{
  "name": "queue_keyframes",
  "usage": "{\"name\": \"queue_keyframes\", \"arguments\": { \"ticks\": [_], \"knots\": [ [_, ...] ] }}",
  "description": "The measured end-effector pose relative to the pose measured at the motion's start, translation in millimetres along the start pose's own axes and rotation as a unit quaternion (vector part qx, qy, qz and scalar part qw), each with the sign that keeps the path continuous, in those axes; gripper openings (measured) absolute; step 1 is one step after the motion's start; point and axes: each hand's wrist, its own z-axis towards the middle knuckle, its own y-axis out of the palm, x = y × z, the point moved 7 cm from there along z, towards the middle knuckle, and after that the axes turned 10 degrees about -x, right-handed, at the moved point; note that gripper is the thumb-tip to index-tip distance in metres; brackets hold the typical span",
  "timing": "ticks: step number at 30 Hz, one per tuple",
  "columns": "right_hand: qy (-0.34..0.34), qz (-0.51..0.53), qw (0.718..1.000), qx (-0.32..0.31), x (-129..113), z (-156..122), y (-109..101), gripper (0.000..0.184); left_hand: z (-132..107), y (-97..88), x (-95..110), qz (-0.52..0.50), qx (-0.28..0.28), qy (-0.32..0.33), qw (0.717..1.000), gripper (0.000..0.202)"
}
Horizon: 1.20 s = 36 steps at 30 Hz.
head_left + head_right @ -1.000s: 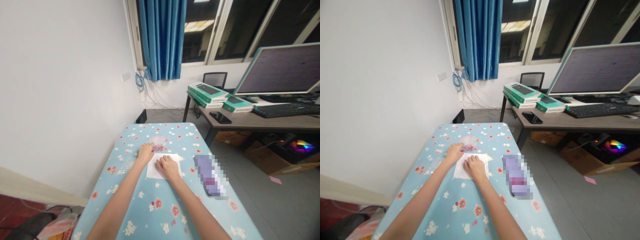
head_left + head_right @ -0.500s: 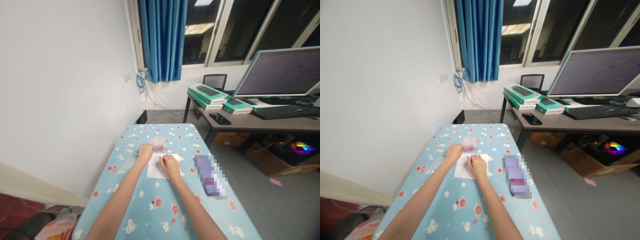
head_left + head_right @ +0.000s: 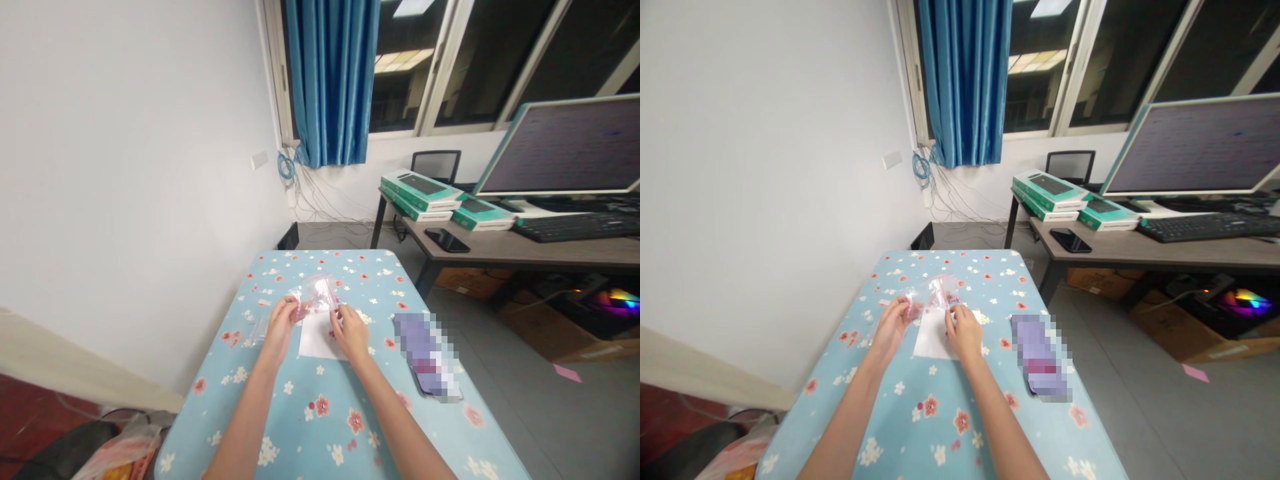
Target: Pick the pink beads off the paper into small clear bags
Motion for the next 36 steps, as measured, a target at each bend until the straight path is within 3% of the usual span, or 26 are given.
{"name": "queue_keyframes", "arguments": {
  "ticks": [2, 4, 7, 9, 11, 17, 21, 29, 32, 34, 36],
  "knots": [
    [0.019, 0.13, 0.991, -0.028, 0, 2, -3, 0.038, -20, 4.4, -11, -0.269, -0.005, -0.071, 0.961, 0.02],
    [0.056, 0.3, 0.948, -0.093, -3, 0, -2, 0.048, -37, 10.5, -16, -0.39, -0.008, -0.121, 0.913, 0.027],
    [0.087, 0.459, 0.864, -0.187, -16, -12, -3, 0.045, -51, 12.3, -17, -0.42, -0.004, -0.138, 0.897, 0.029],
    [0.077, 0.501, 0.834, -0.221, -25, -22, -9, 0.036, -54, 11.3, -17, -0.417, 0.004, -0.135, 0.899, 0.027],
    [0.067, 0.517, 0.82, -0.235, -30, -31, -16, 0.031, -57, 9.6, -17, -0.405, 0.014, -0.131, 0.905, 0.026],
    [0.045, 0.483, 0.845, -0.224, -36, -43, -31, 0.03, -62, 3.0, -5, -0.304, 0.043, -0.112, 0.945, 0.03],
    [0.026, 0.481, 0.85, -0.215, -39, -49, -36, 0.035, -66, 5.1, 1, -0.291, 0.047, -0.111, 0.949, 0.032],
    [0.033, 0.451, 0.868, -0.205, -30, -53, -32, 0.028, -67, 6.1, -4, -0.238, 0.04, -0.109, 0.964, 0.029],
    [0.028, 0.443, 0.875, -0.192, -29, -52, -34, 0.028, -69, 0.7, -1, -0.158, 0.069, -0.081, 0.982, 0.027],
    [0.026, 0.438, 0.881, -0.176, -29, -51, -37, 0.027, -75, -7.0, 11, -0.061, 0.123, -0.042, 0.99, 0.026],
    [0.022, 0.431, 0.887, -0.162, -32, -52, -40, 0.026, -81, -6.6, 28, 0.022, 0.134, -0.009, 0.991, 0.02]
  ]
}}
